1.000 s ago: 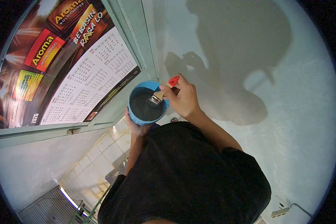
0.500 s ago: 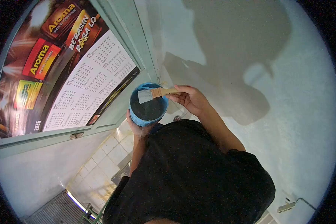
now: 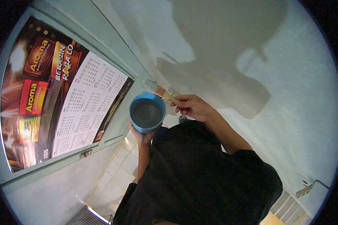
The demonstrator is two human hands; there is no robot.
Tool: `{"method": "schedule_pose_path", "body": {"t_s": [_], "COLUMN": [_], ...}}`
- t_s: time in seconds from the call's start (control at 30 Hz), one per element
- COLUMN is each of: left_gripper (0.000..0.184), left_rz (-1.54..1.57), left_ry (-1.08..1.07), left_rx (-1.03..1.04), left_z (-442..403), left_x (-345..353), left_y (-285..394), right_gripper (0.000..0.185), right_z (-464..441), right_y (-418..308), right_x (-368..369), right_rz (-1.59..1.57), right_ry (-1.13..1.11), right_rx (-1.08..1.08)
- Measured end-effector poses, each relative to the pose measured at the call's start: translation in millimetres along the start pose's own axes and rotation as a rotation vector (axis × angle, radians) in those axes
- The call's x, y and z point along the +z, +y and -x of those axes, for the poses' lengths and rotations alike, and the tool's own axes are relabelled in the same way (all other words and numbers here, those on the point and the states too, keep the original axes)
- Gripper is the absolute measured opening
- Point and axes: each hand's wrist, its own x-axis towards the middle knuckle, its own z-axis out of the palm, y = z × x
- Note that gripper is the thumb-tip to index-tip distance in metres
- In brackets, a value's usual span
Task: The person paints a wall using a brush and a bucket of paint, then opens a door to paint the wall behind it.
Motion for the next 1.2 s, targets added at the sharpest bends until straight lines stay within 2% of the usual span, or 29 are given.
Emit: {"method": "schedule_pose_path", "body": {"t_s": [0.1, 0.17, 0.2, 0.27, 0.4, 0.43, 0.57, 0.6, 0.67, 0.8, 0.87, 1.0, 1.07, 1.1, 1.17, 1.2], "left_gripper": [0.077, 0.072, 0.072, 0.068, 0.065, 0.065, 0.065, 0.064, 0.064, 0.064, 0.064, 0.064, 0.064, 0.064, 0.063, 0.063], "left_rz": [-0.006, 0.002, -0.005, -0.011, -0.043, -0.057, -0.075, -0.08, -0.091, -0.1, -0.097, -0.085, -0.081, -0.077, -0.069, -0.066], "left_ry": [0.01, 0.038, 0.033, 0.079, 0.093, 0.125, 0.115, 0.113, 0.098, 0.068, 0.067, 0.051, 0.033, 0.029, 0.022, 0.015], "left_rx": [0.035, 0.174, 0.171, 0.297, 0.384, 0.426, 0.408, 0.404, 0.398, 0.394, 0.381, 0.357, 0.347, 0.34, 0.321, 0.314], "left_z": [1.2, 4.6, 6.5, 8.5, 11.0, 13.1, -5.7, -9.7, -23.7, -51.7, -55.8, -53.5, -52.5, -48.7, -42.4, -40.6], "left_x": [-6.4, -7.1, -8.0, -9.1, -30.8, -13.2, -11.8, -12.4, -12.7, -16.8, -21.1, -19.8, -17.5, -16.7, -16.6, -16.2], "left_y": [4.6, 5.4, 7.1, 12.2, 22.7, 29.6, 49.0, 54.8, 68.4, 90.4, 91.9, 91.1, 91.6, 90.0, 84.5, 82.8], "right_gripper": [0.036, 0.037, 0.037, 0.026, 0.024, 0.021, 0.025, 0.025, 0.032, 0.035, 0.037, 0.032, 0.054, 0.054, 0.022, 0.022], "right_z": [-24.7, -56.1, -75.7, -124.8, -234.7, -263.9, -349.2, -365.1, -395.2, -450.8, -484.9, -465.8, -468.5, -453.9, -406.7, -397.9], "right_y": [2.8, 8.7, 13.8, 25.8, 51.5, 59.5, 77.8, 85.8, 92.3, 99.8, 115.7, 70.2, 66.2, 57.6, 27.0, 24.5], "right_x": [-12.5, -30.1, -41.5, -68.8, -111.1, -119.0, -143.5, -149.5, -159.4, -170.7, -193.9, -156.8, -161.9, -149.5, -106.9, -103.4], "right_rz": [-0.015, -0.043, -0.048, -0.064, 0.044, 0.119, 0.287, 0.281, 0.46, 0.468, 0.593, 0.421, 0.445, 0.445, 0.39, 0.39], "right_ry": [0.04, 0.141, 0.141, 0.178, 0.296, 0.419, 0.75, 0.747, 0.876, 0.954, 1.048, 1.026, 0.773, 0.777, 0.774, 0.779], "right_rx": [-0.035, 0.002, -0.005, 0.027, 0.062, 0.098, 0.172, 0.177, 0.097, 0.136, 0.121, 0.188, 0.062, 0.065, -0.041, -0.041]}}
